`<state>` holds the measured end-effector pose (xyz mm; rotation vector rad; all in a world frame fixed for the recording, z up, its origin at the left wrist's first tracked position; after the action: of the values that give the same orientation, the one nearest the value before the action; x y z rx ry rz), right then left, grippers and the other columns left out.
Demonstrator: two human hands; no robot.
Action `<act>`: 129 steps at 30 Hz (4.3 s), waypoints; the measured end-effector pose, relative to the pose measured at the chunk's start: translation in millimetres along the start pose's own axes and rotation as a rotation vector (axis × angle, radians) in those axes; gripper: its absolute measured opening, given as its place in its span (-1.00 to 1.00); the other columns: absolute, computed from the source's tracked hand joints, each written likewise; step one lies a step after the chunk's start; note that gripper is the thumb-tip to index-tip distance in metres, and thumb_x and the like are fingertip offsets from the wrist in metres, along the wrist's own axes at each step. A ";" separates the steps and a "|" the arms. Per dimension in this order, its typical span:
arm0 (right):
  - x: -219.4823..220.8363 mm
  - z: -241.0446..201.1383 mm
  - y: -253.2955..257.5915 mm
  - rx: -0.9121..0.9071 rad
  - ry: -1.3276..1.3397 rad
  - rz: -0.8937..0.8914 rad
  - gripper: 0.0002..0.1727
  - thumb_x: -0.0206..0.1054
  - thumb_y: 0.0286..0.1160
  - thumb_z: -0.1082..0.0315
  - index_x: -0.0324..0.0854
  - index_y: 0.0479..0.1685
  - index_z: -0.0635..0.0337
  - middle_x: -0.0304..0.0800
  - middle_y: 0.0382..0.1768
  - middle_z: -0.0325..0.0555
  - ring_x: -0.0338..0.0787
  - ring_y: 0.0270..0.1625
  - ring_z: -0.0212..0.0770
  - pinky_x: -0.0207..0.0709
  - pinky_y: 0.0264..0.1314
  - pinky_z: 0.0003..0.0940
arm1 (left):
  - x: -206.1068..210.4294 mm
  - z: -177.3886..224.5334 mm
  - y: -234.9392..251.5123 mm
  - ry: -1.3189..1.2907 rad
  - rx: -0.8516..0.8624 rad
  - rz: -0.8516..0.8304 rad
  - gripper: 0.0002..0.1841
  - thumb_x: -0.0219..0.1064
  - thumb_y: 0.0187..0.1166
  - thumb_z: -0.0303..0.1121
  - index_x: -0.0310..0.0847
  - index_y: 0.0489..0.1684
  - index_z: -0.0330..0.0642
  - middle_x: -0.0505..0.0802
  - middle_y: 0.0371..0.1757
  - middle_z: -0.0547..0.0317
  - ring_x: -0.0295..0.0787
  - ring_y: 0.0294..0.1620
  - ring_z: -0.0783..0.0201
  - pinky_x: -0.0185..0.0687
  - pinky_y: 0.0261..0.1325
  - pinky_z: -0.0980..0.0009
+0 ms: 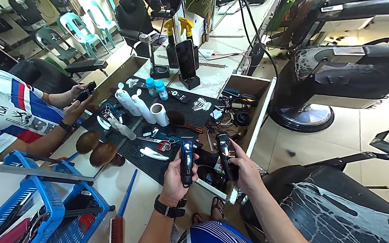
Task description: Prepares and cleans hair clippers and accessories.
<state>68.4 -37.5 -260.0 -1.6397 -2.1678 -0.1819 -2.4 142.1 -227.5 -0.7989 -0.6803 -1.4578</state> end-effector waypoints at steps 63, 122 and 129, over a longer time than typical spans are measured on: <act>-56.1 -75.1 47.2 -0.183 -0.633 0.332 -0.11 0.52 0.28 0.21 0.24 0.72 0.18 0.48 0.53 0.12 0.62 0.48 -0.08 0.53 0.52 -0.16 | 34.1 5.8 42.7 0.613 0.067 0.176 -0.52 0.19 0.70 -0.39 0.32 0.58 -0.34 0.81 0.17 -0.15 0.89 -0.09 0.14 0.86 -0.03 0.30; 23.9 67.7 212.6 -0.109 -1.741 -0.543 -0.55 0.31 0.55 0.47 0.70 0.41 -0.05 0.64 0.47 0.13 0.47 0.61 0.30 0.25 0.64 0.35 | 3.3 35.9 38.8 0.633 0.060 0.432 -0.52 0.29 0.70 -0.44 0.31 0.56 -0.31 0.77 0.20 -0.17 0.85 0.05 0.03 0.86 0.05 0.09; 32.1 -46.1 139.9 -0.148 -1.244 -0.438 -0.60 0.38 0.62 0.05 0.75 -0.06 0.29 0.83 -0.11 0.11 0.81 0.03 0.09 0.61 0.21 0.20 | 9.5 49.2 63.1 0.746 0.129 0.476 -0.39 0.49 0.54 -0.43 0.33 0.55 -0.34 0.78 0.19 -0.18 0.86 0.05 0.01 0.89 -0.02 0.10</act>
<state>204.7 16.8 -225.3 -1.4582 -3.4594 0.7867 64.3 173.4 -194.8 -0.2415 -0.0038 -1.1351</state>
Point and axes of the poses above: each hand's wrist, its own y-axis towards the middle knuckle, its own x-axis out of the palm, z = x × y, the point moved 10 cm from there along y, towards the middle knuckle
